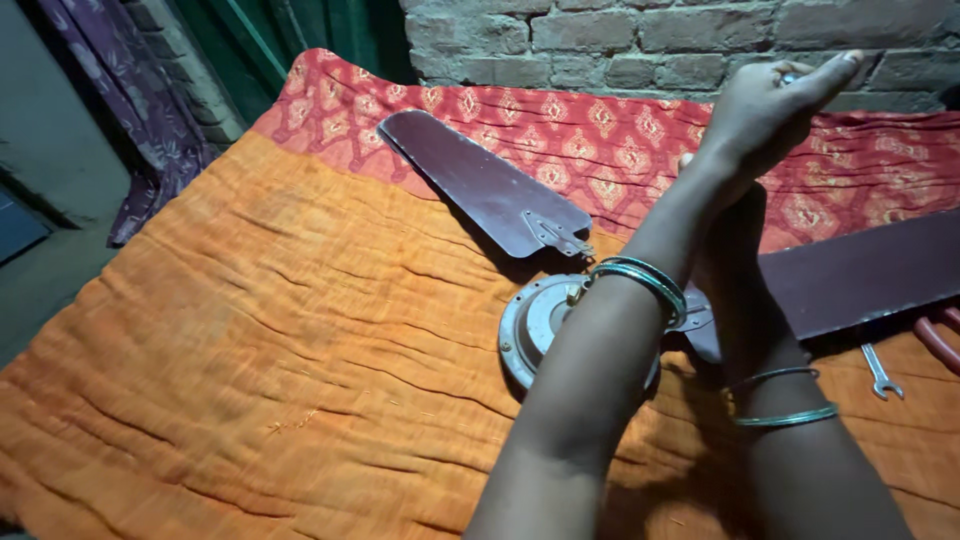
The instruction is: The person uses a screwdriver to loosen and remove screws from the fan blade mounting brackets. They detach the fan blades from the motor housing and place them aside on the cloth-covered surface.
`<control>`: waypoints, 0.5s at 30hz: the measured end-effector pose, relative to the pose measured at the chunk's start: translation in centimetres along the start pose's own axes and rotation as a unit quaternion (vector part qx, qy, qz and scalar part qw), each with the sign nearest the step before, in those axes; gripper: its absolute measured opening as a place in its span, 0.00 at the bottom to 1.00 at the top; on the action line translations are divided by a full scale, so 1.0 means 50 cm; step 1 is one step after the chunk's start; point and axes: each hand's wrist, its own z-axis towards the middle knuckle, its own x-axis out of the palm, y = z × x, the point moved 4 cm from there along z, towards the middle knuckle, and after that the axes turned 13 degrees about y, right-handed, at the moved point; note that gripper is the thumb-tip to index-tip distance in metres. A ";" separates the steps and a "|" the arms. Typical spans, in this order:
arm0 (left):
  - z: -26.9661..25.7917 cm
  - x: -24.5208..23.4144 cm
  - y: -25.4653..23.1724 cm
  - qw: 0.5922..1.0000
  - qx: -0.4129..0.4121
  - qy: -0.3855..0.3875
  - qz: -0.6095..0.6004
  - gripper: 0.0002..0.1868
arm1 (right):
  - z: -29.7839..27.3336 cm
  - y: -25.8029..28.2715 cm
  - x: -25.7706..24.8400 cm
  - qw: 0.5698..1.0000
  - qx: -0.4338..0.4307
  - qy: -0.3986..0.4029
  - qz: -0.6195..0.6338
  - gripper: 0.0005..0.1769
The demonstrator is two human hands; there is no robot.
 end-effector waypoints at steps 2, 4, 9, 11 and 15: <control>-0.006 -0.002 -0.019 0.994 0.022 -0.046 0.099 0.35 | 0.038 0.003 0.025 0.887 0.011 0.082 -0.454 0.18; -0.019 -0.002 -0.039 0.988 -0.020 -0.083 0.131 0.34 | 0.097 -0.007 0.043 0.575 0.019 0.143 -0.805 0.20; -0.074 -0.011 -0.112 0.968 -0.090 -0.165 0.168 0.30 | 0.176 0.011 -0.033 0.993 0.075 0.003 -0.096 0.20; -0.099 -0.030 -0.136 0.957 -0.108 -0.212 0.163 0.27 | 0.204 0.037 -0.055 0.995 0.034 -0.031 0.083 0.20; -0.142 -0.067 -0.172 0.926 -0.121 -0.311 0.175 0.28 | 0.215 0.099 -0.029 0.974 -0.024 0.016 0.226 0.20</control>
